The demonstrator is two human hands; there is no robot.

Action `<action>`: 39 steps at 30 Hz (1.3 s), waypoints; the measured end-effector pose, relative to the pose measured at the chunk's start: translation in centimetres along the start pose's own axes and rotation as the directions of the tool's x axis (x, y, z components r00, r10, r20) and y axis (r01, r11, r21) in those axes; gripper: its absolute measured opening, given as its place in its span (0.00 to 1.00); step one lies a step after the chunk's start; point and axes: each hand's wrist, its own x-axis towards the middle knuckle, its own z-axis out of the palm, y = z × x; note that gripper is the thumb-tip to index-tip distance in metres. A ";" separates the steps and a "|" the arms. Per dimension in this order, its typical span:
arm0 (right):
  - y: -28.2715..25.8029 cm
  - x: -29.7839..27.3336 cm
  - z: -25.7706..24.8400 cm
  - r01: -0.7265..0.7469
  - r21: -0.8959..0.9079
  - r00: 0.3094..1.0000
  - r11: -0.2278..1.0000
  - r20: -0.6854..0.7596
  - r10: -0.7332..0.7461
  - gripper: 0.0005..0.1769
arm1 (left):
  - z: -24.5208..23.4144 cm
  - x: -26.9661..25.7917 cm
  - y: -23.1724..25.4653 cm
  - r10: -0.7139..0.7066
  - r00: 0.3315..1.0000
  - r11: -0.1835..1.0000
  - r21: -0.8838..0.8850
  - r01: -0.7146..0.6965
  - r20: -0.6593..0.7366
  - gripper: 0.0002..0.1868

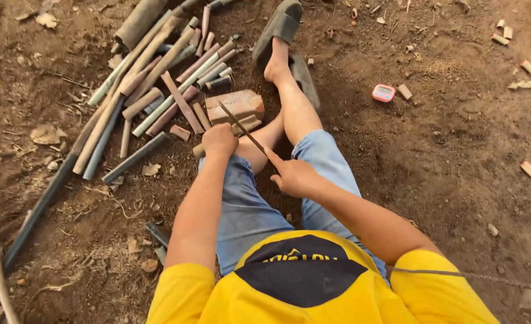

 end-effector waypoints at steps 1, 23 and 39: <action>0.4 0.4 -0.1 -0.005 -0.002 1.000 1.000 0.007 0.005 0.41 | 1.2 0.7 0.0 0.000 1.000 1.000 -0.007 0.000 0.006 0.07; 0.2 5.2 0.6 0.032 0.012 0.992 0.999 -0.121 -0.030 0.41 | 4.0 2.2 -1.5 0.004 0.998 0.999 -0.035 -0.006 -0.055 0.13; -3.9 3.0 -4.7 -0.059 -0.020 0.998 0.998 -0.033 0.059 0.41 | 1.2 0.8 -0.5 0.006 0.998 0.998 -0.059 -0.010 -0.065 0.12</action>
